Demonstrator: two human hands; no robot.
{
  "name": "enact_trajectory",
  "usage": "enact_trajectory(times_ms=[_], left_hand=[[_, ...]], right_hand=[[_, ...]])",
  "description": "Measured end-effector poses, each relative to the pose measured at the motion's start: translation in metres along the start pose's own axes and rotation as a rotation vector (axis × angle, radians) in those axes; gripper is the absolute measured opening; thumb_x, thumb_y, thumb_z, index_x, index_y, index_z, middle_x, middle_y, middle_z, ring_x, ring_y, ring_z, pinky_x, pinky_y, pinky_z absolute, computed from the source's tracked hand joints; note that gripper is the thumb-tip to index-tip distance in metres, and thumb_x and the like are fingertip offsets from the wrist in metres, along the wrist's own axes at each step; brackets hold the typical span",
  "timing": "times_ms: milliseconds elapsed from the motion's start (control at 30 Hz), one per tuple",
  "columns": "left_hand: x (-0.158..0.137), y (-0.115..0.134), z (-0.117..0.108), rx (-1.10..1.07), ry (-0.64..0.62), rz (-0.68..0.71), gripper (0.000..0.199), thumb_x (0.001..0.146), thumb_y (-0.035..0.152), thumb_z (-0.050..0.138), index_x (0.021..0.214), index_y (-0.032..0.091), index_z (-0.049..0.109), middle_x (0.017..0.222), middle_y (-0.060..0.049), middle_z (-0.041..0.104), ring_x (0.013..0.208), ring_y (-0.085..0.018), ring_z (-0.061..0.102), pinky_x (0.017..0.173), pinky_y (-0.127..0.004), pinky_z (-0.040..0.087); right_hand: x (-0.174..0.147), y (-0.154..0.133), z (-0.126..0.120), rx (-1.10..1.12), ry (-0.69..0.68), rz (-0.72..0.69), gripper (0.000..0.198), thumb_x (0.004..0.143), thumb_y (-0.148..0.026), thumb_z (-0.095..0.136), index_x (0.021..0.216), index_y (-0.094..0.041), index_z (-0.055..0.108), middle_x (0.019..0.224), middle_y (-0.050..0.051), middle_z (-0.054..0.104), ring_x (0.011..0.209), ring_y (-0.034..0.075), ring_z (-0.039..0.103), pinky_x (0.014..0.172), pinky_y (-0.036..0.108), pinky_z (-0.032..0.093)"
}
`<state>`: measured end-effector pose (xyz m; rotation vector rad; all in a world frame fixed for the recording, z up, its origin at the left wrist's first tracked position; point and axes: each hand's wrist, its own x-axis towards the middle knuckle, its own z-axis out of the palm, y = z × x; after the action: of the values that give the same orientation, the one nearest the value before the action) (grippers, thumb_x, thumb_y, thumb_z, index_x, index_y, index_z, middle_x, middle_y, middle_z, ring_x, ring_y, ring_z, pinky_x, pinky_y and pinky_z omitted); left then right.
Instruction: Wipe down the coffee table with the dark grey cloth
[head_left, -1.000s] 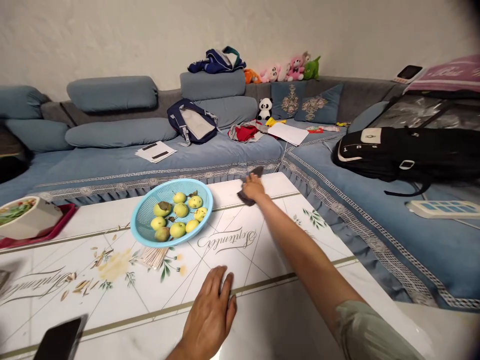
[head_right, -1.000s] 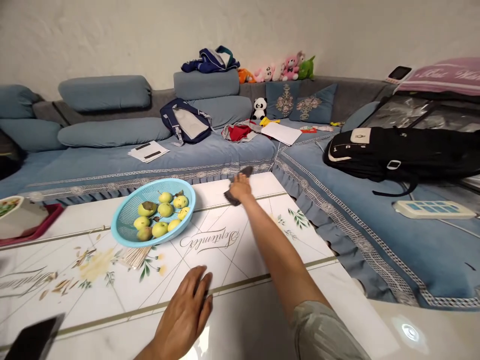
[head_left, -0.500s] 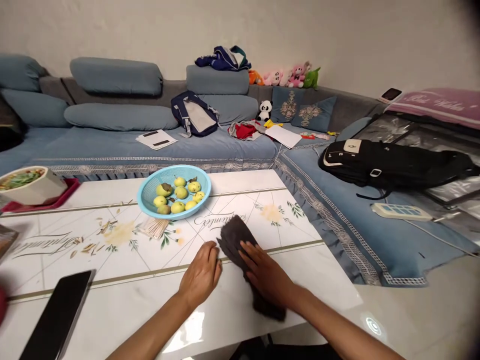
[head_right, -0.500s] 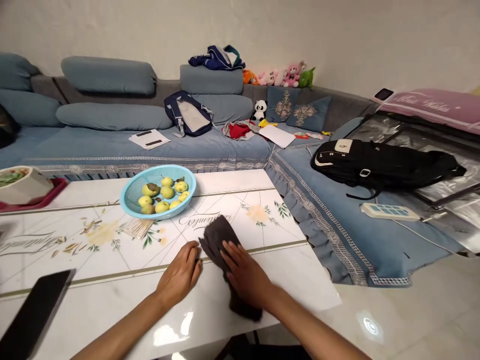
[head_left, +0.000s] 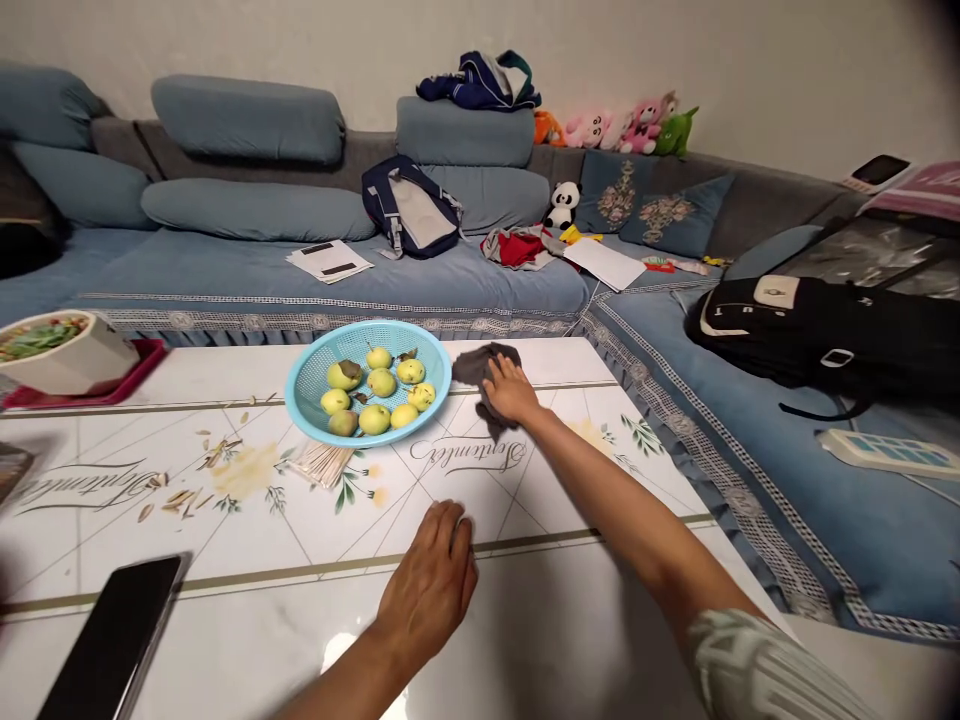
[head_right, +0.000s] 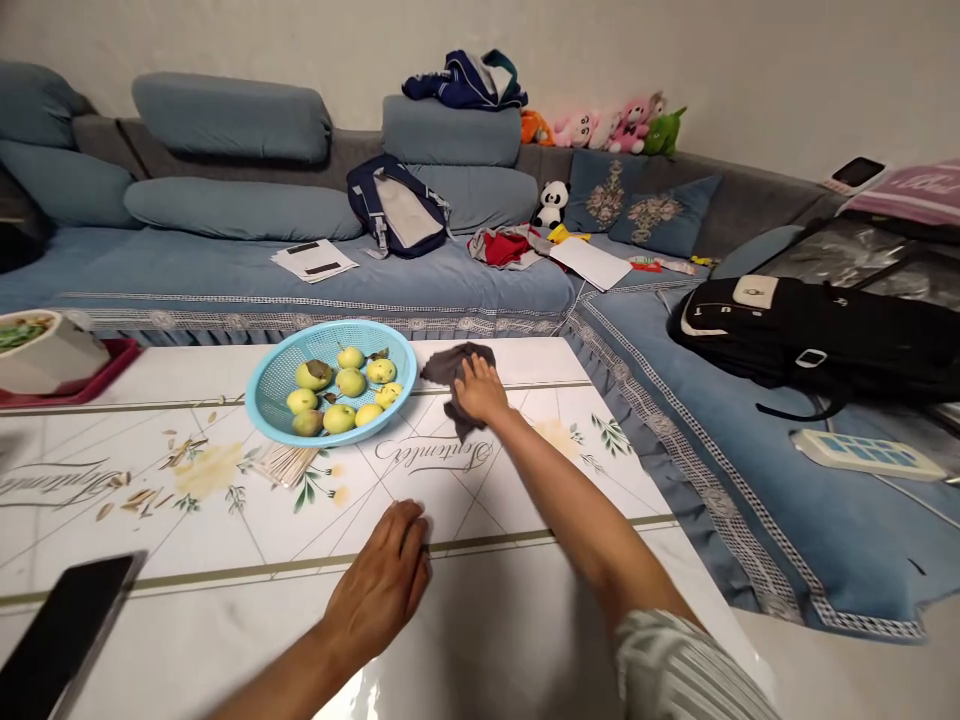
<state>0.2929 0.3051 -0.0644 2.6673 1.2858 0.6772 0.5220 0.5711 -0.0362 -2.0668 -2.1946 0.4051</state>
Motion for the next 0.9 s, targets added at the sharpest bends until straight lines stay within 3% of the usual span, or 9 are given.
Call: enact_trajectory(times_ms=[100, 167, 233, 333, 467, 567, 667, 767, 900], left_hand=[[0.004, 0.001, -0.007, -0.041, -0.025, -0.013, 0.040, 0.102, 0.015, 0.050, 0.142, 0.016, 0.052, 0.146, -0.019, 0.059, 0.141, -0.038, 0.057, 0.120, -0.064, 0.053], [0.006, 0.002, -0.012, -0.066, -0.035, -0.017, 0.037, 0.102, 0.014, 0.050, 0.139, 0.015, 0.053, 0.142, -0.019, 0.059, 0.138, -0.038, 0.057, 0.117, -0.062, 0.055], [0.008, 0.003, -0.016, -0.092, -0.034, -0.019, 0.033, 0.102, 0.013, 0.049, 0.135, 0.016, 0.054, 0.139, -0.019, 0.059, 0.134, -0.036, 0.059, 0.114, -0.059, 0.057], [0.007, 0.002, -0.018, -0.128, -0.021, -0.031, 0.029, 0.101, 0.011, 0.049, 0.129, 0.018, 0.054, 0.134, -0.017, 0.058, 0.127, -0.033, 0.061, 0.111, -0.056, 0.059], [0.003, 0.001, -0.015, -0.125, -0.002, -0.030, 0.033, 0.098, 0.007, 0.047, 0.129, 0.017, 0.053, 0.135, -0.017, 0.058, 0.130, -0.033, 0.059, 0.115, -0.056, 0.056], [0.000, 0.001, -0.013, -0.115, -0.001, -0.036, 0.035, 0.098, 0.007, 0.047, 0.130, 0.018, 0.054, 0.138, -0.017, 0.057, 0.135, -0.034, 0.057, 0.117, -0.057, 0.055], [-0.002, 0.002, -0.010, -0.102, -0.005, -0.035, 0.035, 0.099, 0.008, 0.048, 0.132, 0.018, 0.054, 0.142, -0.017, 0.057, 0.139, -0.035, 0.056, 0.120, -0.060, 0.052], [-0.004, 0.001, -0.003, -0.072, 0.002, -0.036, 0.039, 0.099, 0.010, 0.050, 0.137, 0.017, 0.053, 0.147, -0.018, 0.056, 0.145, -0.038, 0.054, 0.123, -0.063, 0.049], [-0.004, 0.000, 0.002, -0.069, 0.009, -0.045, 0.047, 0.096, 0.009, 0.050, 0.142, 0.014, 0.051, 0.149, -0.020, 0.057, 0.148, -0.039, 0.052, 0.125, -0.064, 0.047]], right_hand=[[0.056, -0.035, -0.014, 0.018, -0.008, 0.014, 0.072, 0.112, -0.037, 0.024, 0.173, 0.000, 0.018, 0.183, 0.020, 0.003, 0.170, 0.034, 0.004, 0.137, 0.051, 0.007], [0.056, -0.049, -0.017, 0.023, -0.015, -0.027, 0.071, 0.111, -0.034, 0.025, 0.173, 0.001, 0.019, 0.183, 0.021, 0.003, 0.170, 0.035, 0.004, 0.137, 0.052, 0.007], [0.028, -0.056, -0.013, 0.020, -0.024, -0.110, 0.069, 0.112, -0.033, 0.027, 0.173, -0.002, 0.023, 0.183, 0.018, 0.007, 0.170, 0.033, 0.007, 0.138, 0.049, 0.009], [-0.052, -0.047, 0.007, 0.004, -0.038, -0.259, 0.066, 0.111, -0.034, 0.033, 0.173, -0.009, 0.030, 0.184, 0.010, 0.013, 0.170, 0.027, 0.011, 0.138, 0.043, 0.011], [-0.199, -0.010, 0.036, -0.010, 0.027, -0.462, 0.063, 0.110, -0.028, 0.040, 0.170, -0.012, 0.037, 0.182, 0.011, 0.022, 0.169, 0.028, 0.018, 0.139, 0.050, 0.020], [-0.303, 0.022, 0.043, 0.002, 0.052, -0.483, 0.065, 0.106, -0.019, 0.046, 0.171, -0.020, 0.039, 0.181, 0.007, 0.026, 0.168, 0.028, 0.024, 0.136, 0.053, 0.032], [-0.357, 0.040, 0.045, 0.001, 0.043, -0.448, 0.069, 0.107, -0.019, 0.048, 0.173, -0.026, 0.033, 0.182, 0.005, 0.024, 0.166, 0.028, 0.028, 0.132, 0.052, 0.041], [-0.329, 0.036, 0.049, -0.019, 0.080, -0.404, 0.065, 0.107, -0.020, 0.045, 0.172, -0.023, 0.036, 0.181, 0.006, 0.026, 0.165, 0.029, 0.032, 0.132, 0.052, 0.040], [-0.187, 0.002, 0.043, -0.030, 0.095, -0.312, 0.060, 0.110, -0.025, 0.039, 0.168, -0.010, 0.043, 0.179, 0.014, 0.030, 0.167, 0.031, 0.026, 0.136, 0.051, 0.028]])
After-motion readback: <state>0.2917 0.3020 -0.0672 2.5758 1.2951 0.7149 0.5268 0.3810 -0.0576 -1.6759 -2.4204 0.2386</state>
